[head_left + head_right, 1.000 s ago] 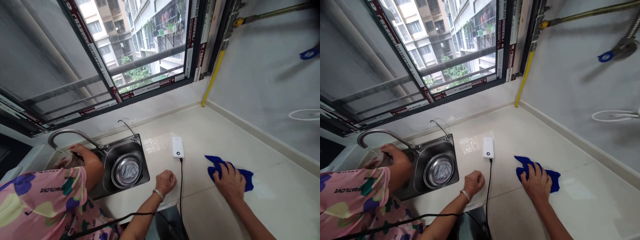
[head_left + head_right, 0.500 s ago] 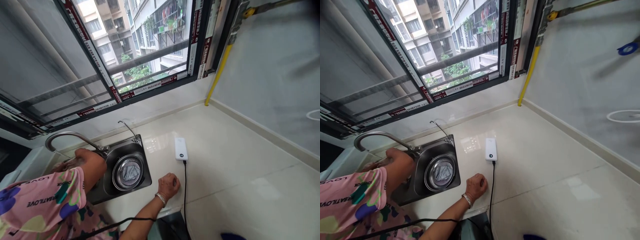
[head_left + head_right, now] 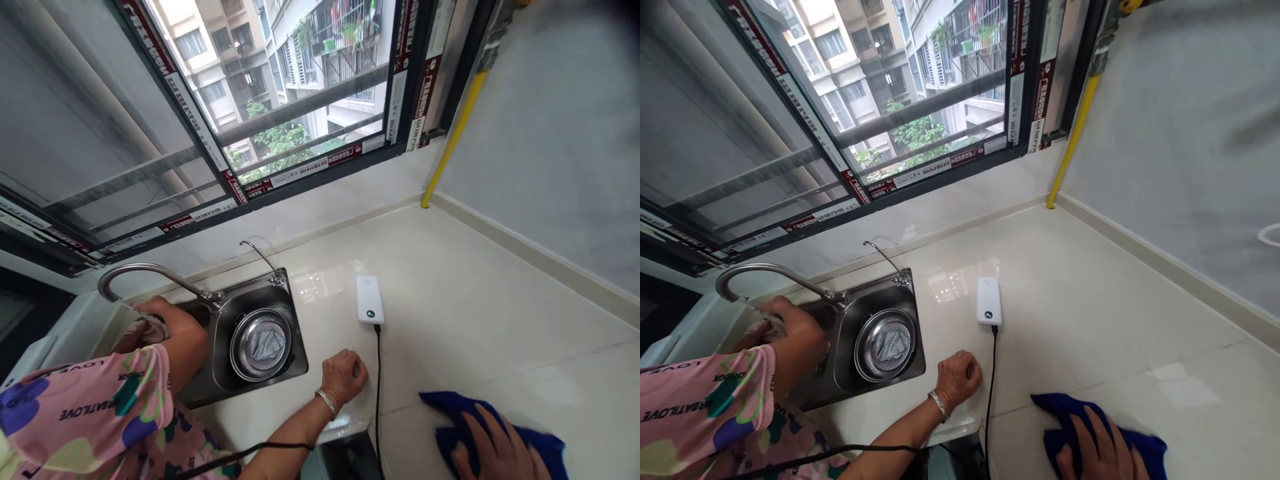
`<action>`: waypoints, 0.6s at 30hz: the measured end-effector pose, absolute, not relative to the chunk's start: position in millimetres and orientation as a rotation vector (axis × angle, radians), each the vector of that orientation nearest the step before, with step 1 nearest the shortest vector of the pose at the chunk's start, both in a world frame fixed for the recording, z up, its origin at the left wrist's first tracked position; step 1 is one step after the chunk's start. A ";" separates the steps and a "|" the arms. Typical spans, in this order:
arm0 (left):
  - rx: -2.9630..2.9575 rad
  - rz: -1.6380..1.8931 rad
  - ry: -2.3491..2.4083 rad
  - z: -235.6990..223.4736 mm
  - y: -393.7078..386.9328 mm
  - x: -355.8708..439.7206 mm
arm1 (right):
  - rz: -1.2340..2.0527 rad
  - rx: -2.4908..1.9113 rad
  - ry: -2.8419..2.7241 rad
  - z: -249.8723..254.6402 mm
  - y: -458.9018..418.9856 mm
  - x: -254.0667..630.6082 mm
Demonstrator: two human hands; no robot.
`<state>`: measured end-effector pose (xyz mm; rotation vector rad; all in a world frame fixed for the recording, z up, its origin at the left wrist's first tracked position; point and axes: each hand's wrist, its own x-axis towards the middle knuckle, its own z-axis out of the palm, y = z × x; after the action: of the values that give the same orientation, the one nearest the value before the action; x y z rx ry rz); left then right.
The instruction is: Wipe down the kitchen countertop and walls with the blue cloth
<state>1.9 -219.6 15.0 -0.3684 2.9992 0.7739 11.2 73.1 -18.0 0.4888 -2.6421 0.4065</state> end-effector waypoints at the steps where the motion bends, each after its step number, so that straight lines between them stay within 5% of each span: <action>1: -0.372 0.770 3.001 13.9 -219.7 1.8 | 0.418 0.474 -2.632 -17.6 65.6 -0.4; 18: -0.386 0.774 3.003 5.6 -219.0 2.7 | 0.435 0.347 -2.644 -15.4 16.7 -147.9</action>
<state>2.7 -219.0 5.6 -0.3865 3.0034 0.7742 -147.9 16.7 -15.4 0.3474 -2.6438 0.4351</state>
